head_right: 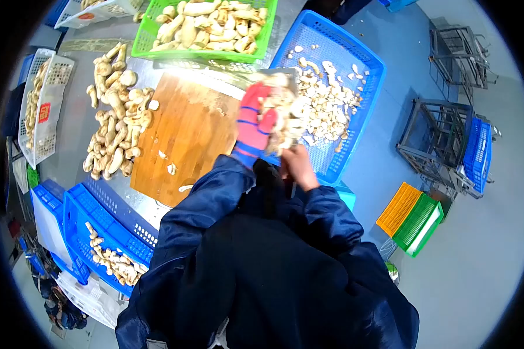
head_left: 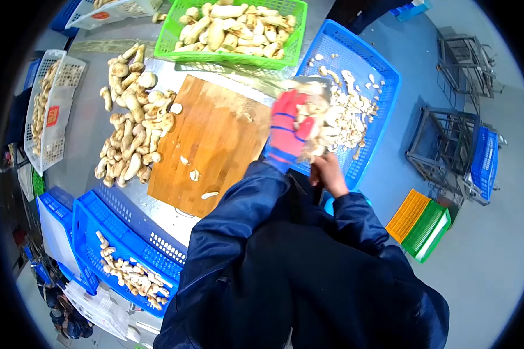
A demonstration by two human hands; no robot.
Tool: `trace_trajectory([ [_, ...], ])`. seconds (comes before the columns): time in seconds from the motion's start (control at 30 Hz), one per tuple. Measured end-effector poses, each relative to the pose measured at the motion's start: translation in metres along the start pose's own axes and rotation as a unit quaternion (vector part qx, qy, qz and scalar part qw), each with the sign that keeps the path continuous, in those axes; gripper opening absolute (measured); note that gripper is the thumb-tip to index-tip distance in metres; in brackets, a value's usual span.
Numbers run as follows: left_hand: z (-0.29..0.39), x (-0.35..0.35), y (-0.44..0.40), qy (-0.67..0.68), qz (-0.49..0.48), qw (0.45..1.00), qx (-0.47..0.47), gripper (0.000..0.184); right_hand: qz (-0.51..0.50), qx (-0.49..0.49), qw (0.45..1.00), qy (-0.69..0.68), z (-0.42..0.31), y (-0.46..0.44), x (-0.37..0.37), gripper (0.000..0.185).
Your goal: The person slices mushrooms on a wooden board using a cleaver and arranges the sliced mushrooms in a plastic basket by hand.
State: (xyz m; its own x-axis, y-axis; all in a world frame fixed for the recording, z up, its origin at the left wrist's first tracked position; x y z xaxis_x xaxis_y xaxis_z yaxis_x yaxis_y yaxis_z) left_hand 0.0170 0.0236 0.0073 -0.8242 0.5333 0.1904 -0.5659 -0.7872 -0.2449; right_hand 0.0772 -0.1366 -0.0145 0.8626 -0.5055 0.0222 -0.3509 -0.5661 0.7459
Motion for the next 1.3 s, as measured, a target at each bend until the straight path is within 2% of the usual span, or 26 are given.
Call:
trace_trajectory([
  [0.03, 0.001, -0.014, 0.000, 0.006, -0.024, 1.000, -0.009, 0.046, 0.073, 0.014, 0.994, 0.076, 0.000, 0.005, 0.017, 0.024],
  [0.07, -0.003, -0.025, 0.004, 0.062, -0.021, 0.998, 0.022, 0.043, 0.153, 0.049, 0.974, 0.159, 0.002, 0.008, 0.031, 0.023],
  [0.1, 0.010, -0.069, 0.022, 0.146, -0.015, 0.986, 0.077, 0.041, 0.243, 0.056, 0.932, 0.264, 0.008, 0.039, 0.083, 0.022],
  [0.17, 0.006, -0.044, 0.014, 0.162, -0.004, 0.982, 0.098, 0.037, 0.329, 0.166, 0.800, 0.474, 0.017, 0.009, 0.098, 0.021],
  [0.2, -0.010, -0.034, 0.017, 0.195, 0.012, 0.970, 0.143, 0.037, 0.327, 0.108, 0.810, 0.474, 0.020, 0.002, 0.111, 0.021],
  [0.27, -0.023, 0.000, 0.029, 0.187, 0.048, 0.966, 0.172, 0.039, 0.368, 0.086, 0.838, 0.392, 0.047, -0.002, 0.138, 0.021],
  [0.3, -0.014, 0.028, 0.033, 0.145, 0.066, 0.976, 0.146, 0.041, 0.387, 0.075, 0.849, 0.351, 0.058, -0.003, 0.145, 0.022],
  [0.33, -0.004, 0.060, 0.036, 0.099, 0.084, 0.985, 0.114, 0.043, 0.380, 0.039, 0.899, 0.211, 0.033, 0.008, 0.134, 0.022],
  [0.37, 0.004, 0.090, 0.042, 0.050, 0.104, 0.990, 0.080, 0.045, 0.317, 0.037, 0.946, 0.047, 0.028, 0.011, 0.127, 0.025],
  [0.43, -0.015, 0.149, 0.100, -0.193, 0.119, 0.973, 0.053, 0.056, 0.202, 0.017, 0.970, -0.132, 0.010, 0.023, 0.098, 0.028],
  [0.5, -0.027, 0.169, 0.164, -0.368, 0.104, 0.917, 0.117, 0.077, 0.107, -0.007, 0.984, -0.139, -0.001, 0.026, 0.075, 0.028],
  [0.57, -0.042, 0.162, 0.197, -0.444, 0.070, 0.865, 0.224, 0.089, 0.018, -0.017, 0.993, -0.116, -0.004, 0.014, 0.048, 0.029],
  [0.63, -0.041, 0.163, 0.186, -0.496, 0.024, 0.846, 0.195, 0.088, -0.047, -0.039, 0.996, -0.062, 0.000, 0.004, 0.010, 0.032],
  [0.73, -0.047, 0.179, 0.144, -0.501, 0.100, 0.843, 0.170, 0.080, -0.130, -0.048, 0.990, -0.040, 0.008, -0.011, -0.041, 0.032],
  [0.83, -0.068, 0.196, 0.090, -0.502, 0.136, 0.839, 0.159, 0.075, -0.130, -0.057, 0.989, -0.050, -0.003, -0.029, -0.068, 0.032],
  [0.9, -0.076, 0.206, 0.059, -0.470, 0.138, 0.863, 0.125, 0.071, -0.145, -0.044, 0.988, -0.020, -0.025, -0.045, -0.080, 0.032],
  [0.97, -0.083, 0.214, 0.049, -0.440, 0.140, 0.881, 0.106, 0.067, -0.166, -0.012, 0.986, 0.026, -0.043, -0.062, -0.091, 0.032],
  [1.03, -0.086, 0.223, 0.046, -0.412, 0.143, 0.895, 0.098, 0.064, -0.157, -0.020, 0.987, 0.029, -0.064, -0.067, -0.097, 0.031],
  [1.07, -0.086, 0.223, 0.050, -0.444, 0.157, 0.877, 0.097, 0.062, -0.162, -0.019, 0.986, 0.024, -0.071, -0.066, -0.093, 0.031],
  [1.17, -0.081, 0.221, 0.053, -0.452, 0.106, 0.881, 0.086, 0.062, -0.156, -0.022, 0.987, 0.022, -0.075, -0.055, -0.076, 0.031],
  [1.3, -0.091, 0.213, 0.020, -0.376, 0.074, 0.923, 0.039, 0.061, -0.106, -0.060, 0.993, 0.000, -0.045, -0.056, -0.053, 0.031],
])
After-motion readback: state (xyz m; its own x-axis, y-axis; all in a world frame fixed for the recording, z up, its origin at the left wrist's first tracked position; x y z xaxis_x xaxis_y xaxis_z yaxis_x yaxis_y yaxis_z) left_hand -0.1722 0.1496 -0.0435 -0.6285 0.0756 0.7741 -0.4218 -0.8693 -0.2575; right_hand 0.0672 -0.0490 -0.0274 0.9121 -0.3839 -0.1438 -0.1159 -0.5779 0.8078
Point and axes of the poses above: each hand's wrist, its own y-axis away from the middle knuckle, its own x-axis out of the back of the hand, z = x × y, the point moved 3 cm from there along -y, towards the middle knuckle, and after that the axes turned 1 degree about y, right-handed, at the moved point
